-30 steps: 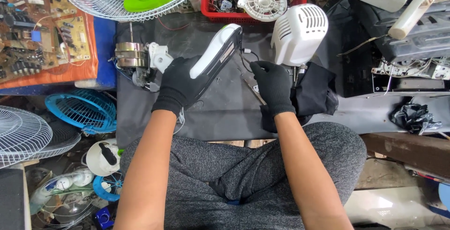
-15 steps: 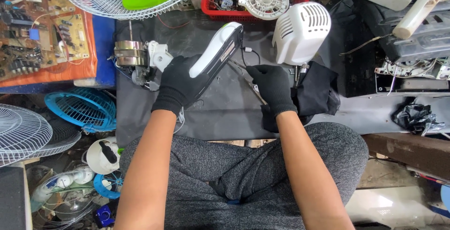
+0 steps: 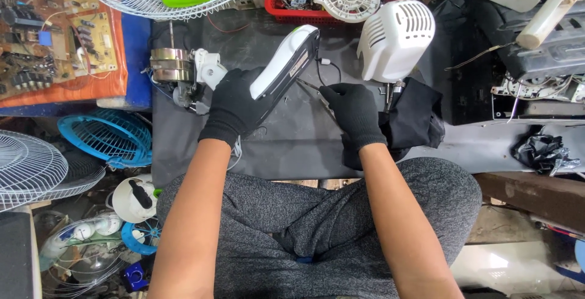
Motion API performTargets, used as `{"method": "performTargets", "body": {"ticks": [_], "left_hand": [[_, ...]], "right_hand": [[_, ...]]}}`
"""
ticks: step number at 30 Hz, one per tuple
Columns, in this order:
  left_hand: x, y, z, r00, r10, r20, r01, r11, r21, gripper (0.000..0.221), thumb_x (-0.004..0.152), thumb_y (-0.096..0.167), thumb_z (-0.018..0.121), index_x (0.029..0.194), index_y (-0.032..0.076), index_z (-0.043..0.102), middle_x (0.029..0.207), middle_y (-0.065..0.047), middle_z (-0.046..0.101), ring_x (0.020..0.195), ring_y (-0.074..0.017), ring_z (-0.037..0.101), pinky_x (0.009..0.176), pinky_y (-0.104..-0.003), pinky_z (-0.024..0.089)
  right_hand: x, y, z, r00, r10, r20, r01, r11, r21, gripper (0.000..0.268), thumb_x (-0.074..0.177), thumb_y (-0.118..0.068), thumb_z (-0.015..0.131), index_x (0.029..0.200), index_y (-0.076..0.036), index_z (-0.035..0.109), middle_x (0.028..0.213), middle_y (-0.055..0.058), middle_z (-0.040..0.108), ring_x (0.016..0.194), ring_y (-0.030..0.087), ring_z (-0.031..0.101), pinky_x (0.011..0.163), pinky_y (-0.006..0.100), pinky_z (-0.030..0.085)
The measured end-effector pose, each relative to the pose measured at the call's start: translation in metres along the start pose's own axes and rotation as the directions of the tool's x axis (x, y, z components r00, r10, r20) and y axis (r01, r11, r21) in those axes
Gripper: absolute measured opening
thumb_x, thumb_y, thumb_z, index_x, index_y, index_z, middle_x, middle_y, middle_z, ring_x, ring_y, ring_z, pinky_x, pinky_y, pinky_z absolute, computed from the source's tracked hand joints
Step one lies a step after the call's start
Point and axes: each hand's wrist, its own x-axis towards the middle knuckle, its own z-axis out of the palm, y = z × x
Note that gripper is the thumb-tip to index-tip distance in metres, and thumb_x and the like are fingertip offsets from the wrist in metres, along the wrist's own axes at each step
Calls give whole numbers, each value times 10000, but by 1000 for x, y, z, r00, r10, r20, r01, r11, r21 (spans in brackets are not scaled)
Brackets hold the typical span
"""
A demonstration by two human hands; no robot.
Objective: Reassembling the plastic base and motor housing of an electric fan using a screwdriver.
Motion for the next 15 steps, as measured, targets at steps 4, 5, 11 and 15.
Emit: {"method": "performTargets", "body": {"ticks": [4,5,11,15], "left_hand": [[4,-2,1,1000,-4,21,4,1000,20,582,736,402,739,1276,188,713,1003,-97,717,1036,-306,714,886,-465,593],[5,-4,5,1000,-2,23,1,1000,29,579,731,406,739,1269,193,712,998,-96,715,1037,-312,712,879,-474,597],[3,-2,3,998,57,23,-57,998,30,668,726,424,784,1328,158,668,1031,-126,701,1057,-340,700,885,-493,586],[6,0,2,997,60,43,-61,998,25,664,735,378,778,1348,155,655,1036,-134,703,1085,-358,690,903,-524,579]], "right_hand": [[-3,-2,-4,998,-37,-49,33,996,-87,414,943,-559,673,1016,-172,803,818,101,767,958,331,740,843,439,557],[-4,1,-3,997,-39,-71,32,995,-91,419,962,-570,650,937,-184,810,747,88,753,910,317,749,813,428,553],[-40,-36,-7,997,-72,16,73,990,-117,693,956,-706,578,1116,-53,747,984,205,759,1087,393,699,950,504,530],[-53,-50,24,987,-147,62,148,989,-9,590,943,-540,627,1200,-13,692,1067,236,748,1138,432,670,966,536,525]]}}
